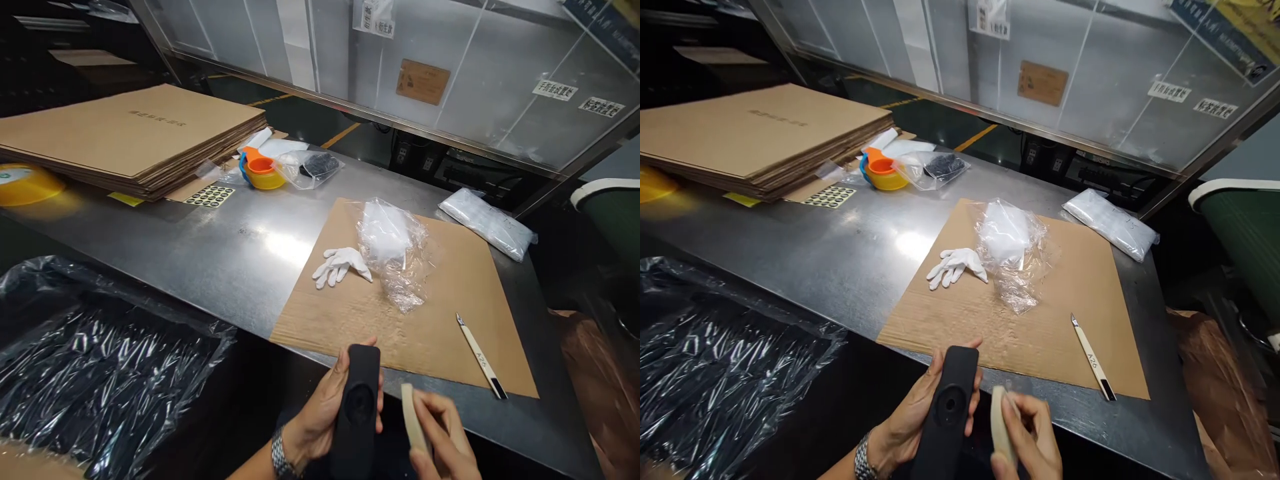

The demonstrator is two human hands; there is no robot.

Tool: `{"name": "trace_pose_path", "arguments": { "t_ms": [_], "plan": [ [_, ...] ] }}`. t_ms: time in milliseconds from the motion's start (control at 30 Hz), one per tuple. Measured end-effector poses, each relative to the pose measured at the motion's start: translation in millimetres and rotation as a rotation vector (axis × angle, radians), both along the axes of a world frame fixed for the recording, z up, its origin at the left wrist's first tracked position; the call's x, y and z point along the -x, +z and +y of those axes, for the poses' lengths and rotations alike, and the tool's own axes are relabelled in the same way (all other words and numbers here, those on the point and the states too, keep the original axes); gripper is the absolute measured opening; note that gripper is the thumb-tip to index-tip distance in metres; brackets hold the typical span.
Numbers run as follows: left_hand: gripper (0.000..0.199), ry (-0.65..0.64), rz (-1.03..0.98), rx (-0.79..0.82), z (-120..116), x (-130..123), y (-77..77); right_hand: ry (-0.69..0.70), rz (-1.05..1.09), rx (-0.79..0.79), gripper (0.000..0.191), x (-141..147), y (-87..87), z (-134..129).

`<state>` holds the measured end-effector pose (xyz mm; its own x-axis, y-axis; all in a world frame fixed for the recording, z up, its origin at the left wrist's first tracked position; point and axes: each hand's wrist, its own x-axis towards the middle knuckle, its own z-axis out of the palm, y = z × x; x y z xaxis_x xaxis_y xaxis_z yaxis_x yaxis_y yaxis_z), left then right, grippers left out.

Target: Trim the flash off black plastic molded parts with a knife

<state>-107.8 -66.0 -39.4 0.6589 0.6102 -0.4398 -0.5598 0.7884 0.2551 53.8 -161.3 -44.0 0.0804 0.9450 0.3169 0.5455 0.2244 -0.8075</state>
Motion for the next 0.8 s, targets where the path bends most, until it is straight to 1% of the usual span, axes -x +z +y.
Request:
{"name": "trace_pose_path", "arguments": {
  "t_ms": [67,100,167,233,267,333,367,400,467,533,567,633,700,733,800],
  "plan": [
    [0.069,-0.094,0.035,0.007,-6.1,-8.0,0.1,0.087,-0.166,-0.099,0.048,-0.1,13.5,17.9],
    [0.071,-0.121,0.037,0.018,-8.2,-10.7,0.2,0.145,-0.248,-0.139,0.052,2.6,18.6,25.8],
    [0.071,-0.112,0.016,0.049,-10.7,-13.3,0.9,0.250,-0.338,-0.186,0.055,9.8,24.7,37.2],
    [0.072,-0.111,-0.015,0.086,-11.7,-13.0,2.4,0.321,-0.368,-0.199,0.054,13.9,26.6,42.7],
    [0.073,-0.140,-0.010,0.091,-12.0,-12.3,3.5,0.328,-0.382,-0.195,0.054,13.5,26.9,44.1],
    [0.072,-0.210,0.021,0.068,-12.3,-10.8,5.6,0.300,-0.420,-0.178,0.054,9.4,28.7,46.4],
    [0.069,-0.218,0.036,0.043,-12.2,-10.3,6.7,0.279,-0.439,-0.169,0.055,7.1,30.8,47.8],
    [0.065,-0.200,0.049,0.016,-11.7,-10.0,7.7,0.267,-0.459,-0.163,0.054,5.6,33.9,49.5],
    [0.058,-0.114,0.056,-0.028,-9.9,-10.2,8.9,0.271,-0.519,-0.147,0.049,7.4,41.8,52.7],
    [0.056,-0.069,0.051,-0.018,-7.5,-11.3,8.3,0.295,-0.611,-0.122,0.043,16.0,48.5,53.2],
    [0.058,-0.072,0.053,0.009,-6.2,-11.9,7.4,0.298,-0.654,-0.131,0.039,21.9,49.7,51.5],
    [0.060,-0.102,0.068,0.090,-3.8,-13.1,4.6,0.290,-0.709,-0.203,0.033,34.7,46.3,43.1],
    [0.057,-0.109,0.109,0.139,-1.2,-14.1,2.1,0.290,-0.707,-0.294,0.028,45.8,35.5,28.4],
    [0.055,-0.097,0.130,0.143,0.1,-14.7,1.4,0.265,-0.676,-0.298,0.026,49.8,28.8,19.7],
    [0.051,-0.052,0.166,0.138,2.3,-16.1,1.9,0.164,-0.582,-0.213,0.028,54.0,16.3,2.9]
  ]
}}
